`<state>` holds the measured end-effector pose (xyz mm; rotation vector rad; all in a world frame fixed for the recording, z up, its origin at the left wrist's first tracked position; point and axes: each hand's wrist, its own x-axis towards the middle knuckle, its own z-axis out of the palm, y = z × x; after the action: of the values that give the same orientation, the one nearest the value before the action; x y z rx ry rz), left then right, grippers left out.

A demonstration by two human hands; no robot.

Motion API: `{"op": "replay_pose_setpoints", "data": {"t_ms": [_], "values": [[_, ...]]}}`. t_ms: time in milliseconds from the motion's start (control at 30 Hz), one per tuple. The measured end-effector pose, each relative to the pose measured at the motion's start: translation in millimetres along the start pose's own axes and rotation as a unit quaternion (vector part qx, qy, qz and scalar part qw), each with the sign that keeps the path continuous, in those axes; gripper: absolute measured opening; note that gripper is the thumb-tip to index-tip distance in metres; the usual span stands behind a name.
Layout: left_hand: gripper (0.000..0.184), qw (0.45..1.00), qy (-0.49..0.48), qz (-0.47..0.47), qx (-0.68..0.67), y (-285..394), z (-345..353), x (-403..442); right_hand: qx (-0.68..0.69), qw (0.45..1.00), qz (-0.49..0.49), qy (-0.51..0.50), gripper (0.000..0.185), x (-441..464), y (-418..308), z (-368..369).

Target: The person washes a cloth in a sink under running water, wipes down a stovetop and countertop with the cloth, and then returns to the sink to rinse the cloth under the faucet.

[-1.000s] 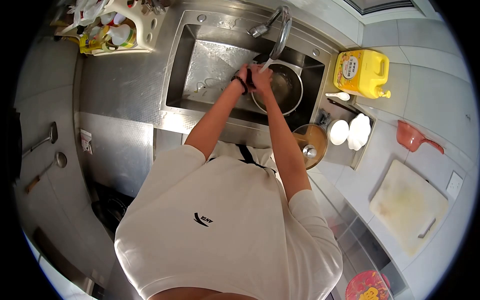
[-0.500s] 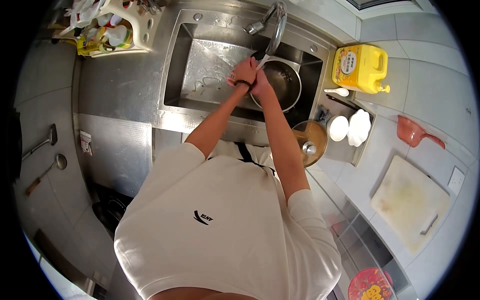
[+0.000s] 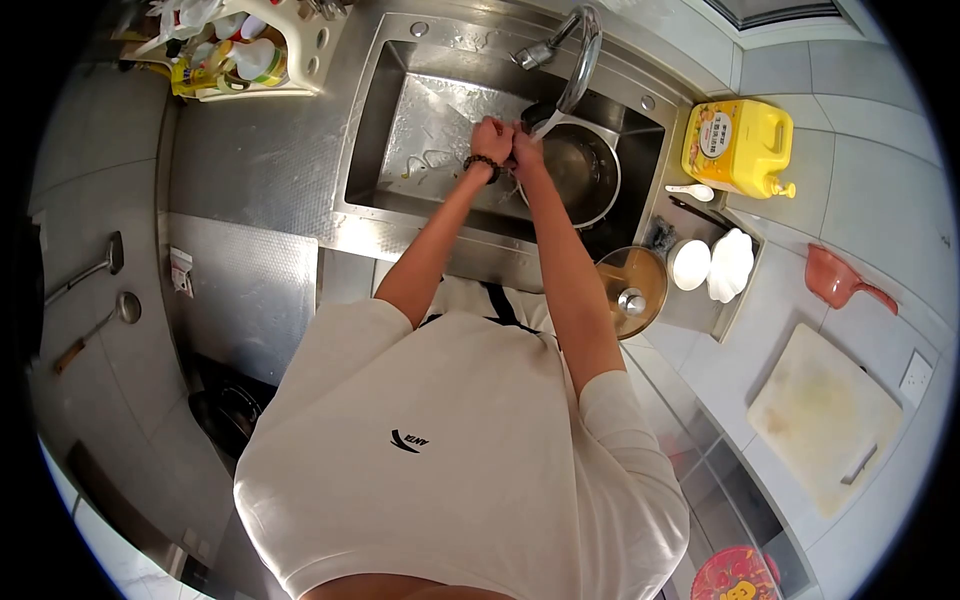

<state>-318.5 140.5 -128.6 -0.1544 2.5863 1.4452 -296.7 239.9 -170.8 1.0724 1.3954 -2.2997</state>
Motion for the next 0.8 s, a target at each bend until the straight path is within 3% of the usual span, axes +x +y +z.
{"op": "replay_pose_setpoints", "data": {"t_ms": [67, 100, 167, 200, 267, 300, 367, 400, 467, 500, 533, 567, 633, 700, 800], "values": [[0.046, 0.988, -0.114, -0.105, -0.024, -8.9, 12.9, 3.0, -0.12, 0.969, -0.068, 0.203, 0.042, 2.6, -2.1, 5.5], [0.046, 0.988, -0.115, -0.104, -0.025, -11.8, 23.3, 5.8, -0.12, 0.969, -0.069, 0.204, 0.042, 2.2, -4.6, 3.2], [0.052, 0.933, -0.143, -0.293, -0.154, -3.6, 30.2, 7.1, -0.206, 0.937, -0.084, 0.268, 0.053, -0.8, -10.0, -1.8], [0.052, 0.932, -0.144, -0.293, -0.154, -2.2, 31.7, 5.4, -0.207, 0.937, -0.084, 0.269, 0.053, -3.7, -9.4, -3.4], [0.052, 0.775, -0.2, -0.455, -0.39, 47.2, -10.6, -10.5, -0.341, 0.902, -0.147, 0.222, 0.055, -21.4, -12.7, -1.9], [0.052, 0.775, -0.201, -0.454, -0.39, 32.4, 7.7, -2.9, -0.341, 0.901, -0.148, 0.224, 0.055, -27.5, -17.6, -2.3], [0.048, 0.905, -0.166, -0.301, -0.249, -10.9, 61.9, 16.6, -0.421, 0.868, -0.16, 0.211, 0.055, -37.1, -25.9, -5.3], [0.048, 0.905, -0.168, -0.301, -0.249, -2.6, 61.7, 10.6, -0.421, 0.867, -0.159, 0.212, 0.055, -24.7, -17.9, -17.1], [0.042, 0.98, -0.054, -0.141, -0.132, 28.4, 44.1, -8.8, -0.152, 0.967, -0.145, 0.144, 0.051, 14.0, 7.5, -44.8], [0.042, 0.98, -0.054, -0.141, -0.132, 39.1, 35.3, -16.0, -0.152, 0.967, -0.145, 0.144, 0.051, 4.7, 3.1, -40.6], [0.041, 0.983, -0.062, -0.12, -0.126, 48.7, 27.2, -22.0, 0.006, 0.995, -0.079, 0.068, 0.048, -16.0, -8.7, -30.2], [0.04, 0.985, -0.069, -0.101, -0.121, 55.0, 22.2, -25.0, 0.162, 0.987, -0.01, -0.011, 0.045, -36.0, -21.6, -19.7], [0.03, 0.989, -0.068, -0.107, -0.075, 55.8, 23.4, -27.4, 0.171, 0.985, 0.024, -0.021, 0.05, -62.3, -36.2, -7.9], [0.022, 0.992, -0.03, 0.117, -0.044, 44.3, 30.5, -26.6, 0.232, 0.968, 0.086, -0.049, 0.049, -74.8, -40.3, -2.7], [0.02, 0.982, 0.0, 0.188, 0.03, 25.5, 44.2, -17.7, 0.208, 0.976, 0.054, -0.031, 0.039, -60.9, -45.1, -0.4]]}}
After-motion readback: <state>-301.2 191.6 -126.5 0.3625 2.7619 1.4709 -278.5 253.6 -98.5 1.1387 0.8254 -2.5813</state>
